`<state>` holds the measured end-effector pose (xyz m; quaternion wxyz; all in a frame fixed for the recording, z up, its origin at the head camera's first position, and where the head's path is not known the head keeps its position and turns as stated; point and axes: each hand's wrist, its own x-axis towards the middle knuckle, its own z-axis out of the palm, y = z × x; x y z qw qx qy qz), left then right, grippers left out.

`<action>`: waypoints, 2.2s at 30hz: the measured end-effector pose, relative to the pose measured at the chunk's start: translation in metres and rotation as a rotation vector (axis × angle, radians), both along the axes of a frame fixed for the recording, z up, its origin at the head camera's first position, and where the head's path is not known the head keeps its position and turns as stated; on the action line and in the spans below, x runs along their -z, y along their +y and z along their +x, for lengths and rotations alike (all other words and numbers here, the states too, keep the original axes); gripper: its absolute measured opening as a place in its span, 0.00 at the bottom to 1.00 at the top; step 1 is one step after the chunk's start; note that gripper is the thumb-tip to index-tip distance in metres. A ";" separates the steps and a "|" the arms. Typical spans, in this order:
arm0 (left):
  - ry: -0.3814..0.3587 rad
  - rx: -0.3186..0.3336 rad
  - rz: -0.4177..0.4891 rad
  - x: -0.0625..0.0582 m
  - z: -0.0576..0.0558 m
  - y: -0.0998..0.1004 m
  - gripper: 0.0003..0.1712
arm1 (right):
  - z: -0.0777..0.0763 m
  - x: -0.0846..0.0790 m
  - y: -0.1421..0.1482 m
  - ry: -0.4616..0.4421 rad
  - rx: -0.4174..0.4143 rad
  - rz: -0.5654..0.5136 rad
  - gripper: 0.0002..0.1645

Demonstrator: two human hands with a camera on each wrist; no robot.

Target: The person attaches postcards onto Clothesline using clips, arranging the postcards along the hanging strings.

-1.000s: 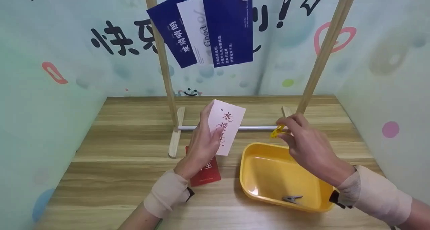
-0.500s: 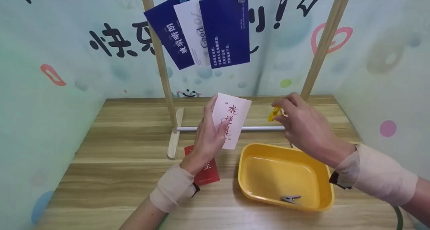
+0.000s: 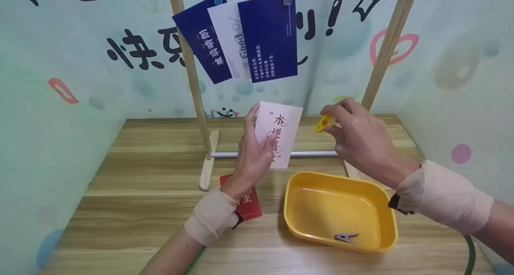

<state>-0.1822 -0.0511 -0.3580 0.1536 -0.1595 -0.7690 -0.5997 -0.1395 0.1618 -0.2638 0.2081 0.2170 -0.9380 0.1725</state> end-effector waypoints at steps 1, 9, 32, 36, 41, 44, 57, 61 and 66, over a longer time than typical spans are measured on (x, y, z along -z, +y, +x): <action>-0.001 0.003 0.008 -0.002 -0.001 0.000 0.45 | 0.000 -0.002 0.000 0.003 -0.004 -0.006 0.18; -0.007 0.031 0.055 -0.024 -0.009 0.009 0.45 | -0.008 -0.015 -0.001 0.028 0.000 -0.044 0.17; 0.140 -0.042 -0.045 -0.062 -0.031 0.018 0.43 | -0.038 -0.069 0.005 0.195 0.043 -0.054 0.17; 0.149 -0.034 -0.033 -0.073 -0.035 0.022 0.44 | -0.044 -0.082 0.004 0.215 0.055 -0.045 0.16; 0.137 -0.020 0.004 -0.084 -0.038 0.030 0.45 | -0.051 -0.100 0.000 0.196 0.072 -0.039 0.16; 0.118 -0.005 0.058 -0.092 -0.041 0.034 0.46 | -0.055 -0.110 -0.001 0.187 0.096 -0.033 0.16; 0.003 -0.009 0.204 -0.113 -0.057 0.045 0.38 | -0.077 -0.141 -0.002 0.248 0.078 0.043 0.16; -0.009 0.002 0.225 -0.117 -0.063 0.049 0.34 | -0.081 -0.147 -0.003 0.196 0.088 0.032 0.17; -0.013 0.003 0.223 -0.125 -0.068 0.055 0.30 | -0.088 -0.155 -0.002 0.146 0.106 0.025 0.20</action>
